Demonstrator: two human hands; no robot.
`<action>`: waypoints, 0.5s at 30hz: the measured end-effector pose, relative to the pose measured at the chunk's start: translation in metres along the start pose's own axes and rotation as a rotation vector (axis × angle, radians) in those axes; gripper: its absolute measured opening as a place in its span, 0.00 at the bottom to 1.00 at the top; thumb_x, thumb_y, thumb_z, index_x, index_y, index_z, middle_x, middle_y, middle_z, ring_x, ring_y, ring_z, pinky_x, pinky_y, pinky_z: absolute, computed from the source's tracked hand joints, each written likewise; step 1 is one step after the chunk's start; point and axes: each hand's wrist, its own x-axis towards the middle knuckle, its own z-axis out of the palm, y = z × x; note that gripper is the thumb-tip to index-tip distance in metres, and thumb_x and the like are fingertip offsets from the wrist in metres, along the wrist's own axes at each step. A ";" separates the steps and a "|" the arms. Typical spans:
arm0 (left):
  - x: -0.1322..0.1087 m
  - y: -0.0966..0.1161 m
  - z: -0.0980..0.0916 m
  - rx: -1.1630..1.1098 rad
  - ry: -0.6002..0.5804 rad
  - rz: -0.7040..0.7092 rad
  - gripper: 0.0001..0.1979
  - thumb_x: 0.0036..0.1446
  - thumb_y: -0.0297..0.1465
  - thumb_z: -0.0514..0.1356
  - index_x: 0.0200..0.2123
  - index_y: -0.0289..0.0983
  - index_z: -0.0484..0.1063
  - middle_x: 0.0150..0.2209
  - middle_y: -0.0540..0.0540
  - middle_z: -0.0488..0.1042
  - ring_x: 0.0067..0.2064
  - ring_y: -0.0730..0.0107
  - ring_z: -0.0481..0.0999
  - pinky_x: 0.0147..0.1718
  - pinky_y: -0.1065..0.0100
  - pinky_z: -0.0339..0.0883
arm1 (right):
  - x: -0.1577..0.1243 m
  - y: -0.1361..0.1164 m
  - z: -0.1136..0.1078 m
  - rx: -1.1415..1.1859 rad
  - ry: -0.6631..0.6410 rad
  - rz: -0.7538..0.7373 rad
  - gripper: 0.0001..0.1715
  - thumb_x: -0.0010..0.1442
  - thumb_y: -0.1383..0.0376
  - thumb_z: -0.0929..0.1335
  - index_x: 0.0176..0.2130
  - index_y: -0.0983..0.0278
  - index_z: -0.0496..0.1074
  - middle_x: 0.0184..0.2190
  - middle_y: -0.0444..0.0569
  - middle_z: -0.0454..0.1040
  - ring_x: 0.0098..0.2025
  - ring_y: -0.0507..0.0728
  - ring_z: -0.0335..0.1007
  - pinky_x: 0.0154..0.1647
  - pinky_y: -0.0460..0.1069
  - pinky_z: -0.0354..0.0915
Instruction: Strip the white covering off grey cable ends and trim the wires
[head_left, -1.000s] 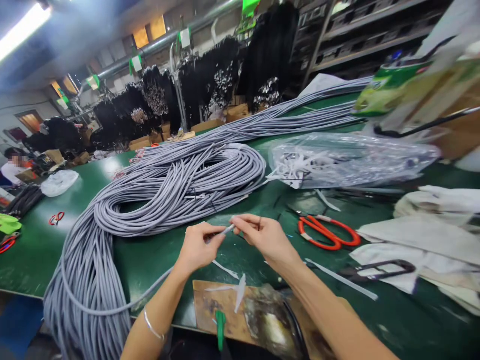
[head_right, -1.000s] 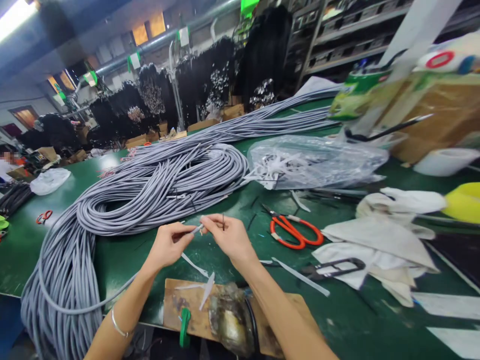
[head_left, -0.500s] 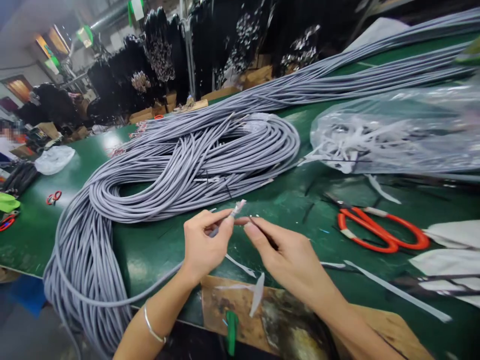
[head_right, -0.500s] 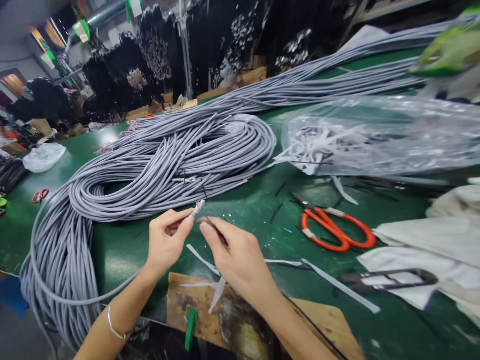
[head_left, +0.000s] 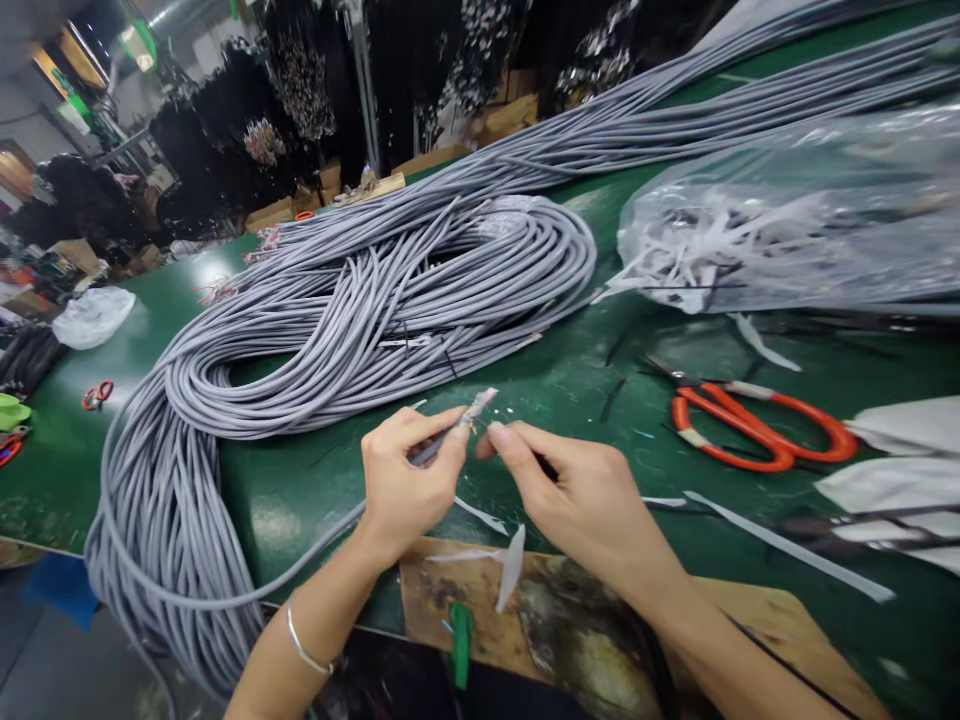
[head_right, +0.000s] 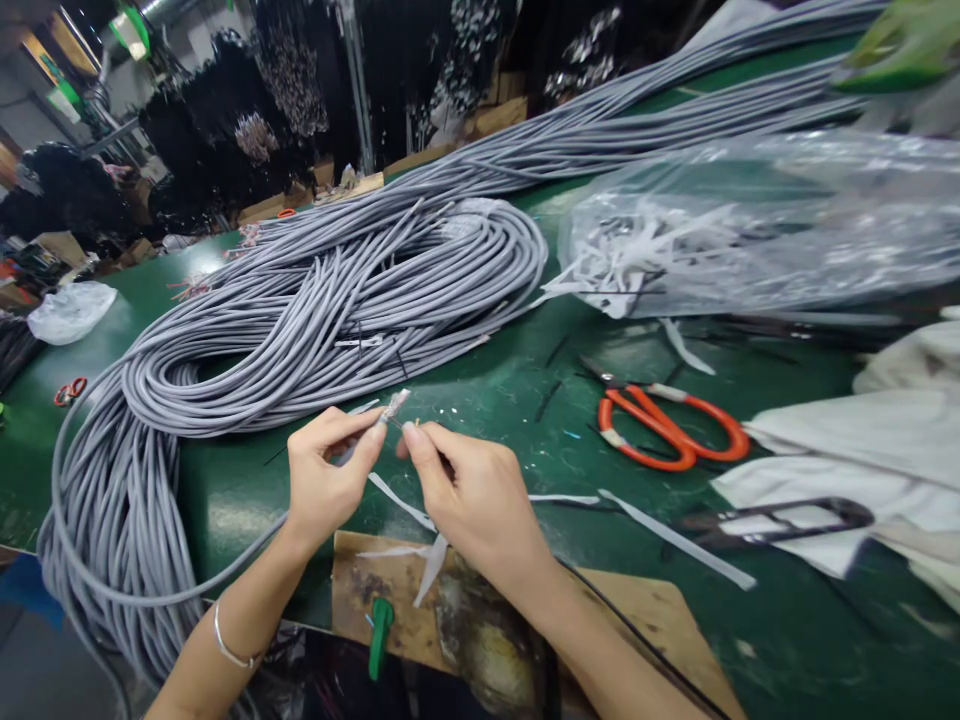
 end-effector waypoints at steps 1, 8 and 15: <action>-0.001 0.000 0.001 0.016 -0.004 0.016 0.10 0.53 0.29 0.58 0.35 0.36 0.79 0.22 0.49 0.70 0.23 0.76 0.65 0.22 0.73 0.59 | 0.000 0.000 0.000 0.007 -0.003 0.008 0.24 0.62 0.57 0.56 0.21 0.63 0.67 0.10 0.38 0.57 0.12 0.46 0.50 0.14 0.44 0.48; -0.004 0.002 0.005 0.088 -0.022 0.075 0.09 0.51 0.27 0.58 0.32 0.35 0.79 0.22 0.47 0.72 0.20 0.77 0.64 0.20 0.74 0.61 | -0.003 0.001 0.004 -0.196 0.197 -0.249 0.22 0.62 0.65 0.58 0.19 0.63 0.65 0.12 0.41 0.65 0.14 0.46 0.58 0.18 0.43 0.55; -0.006 0.008 0.000 0.047 -0.101 -0.006 0.11 0.53 0.26 0.55 0.31 0.36 0.79 0.22 0.47 0.74 0.20 0.74 0.66 0.22 0.72 0.64 | 0.001 0.008 0.004 -0.218 0.263 -0.570 0.17 0.60 0.70 0.60 0.22 0.61 0.69 0.17 0.43 0.74 0.18 0.49 0.69 0.22 0.44 0.62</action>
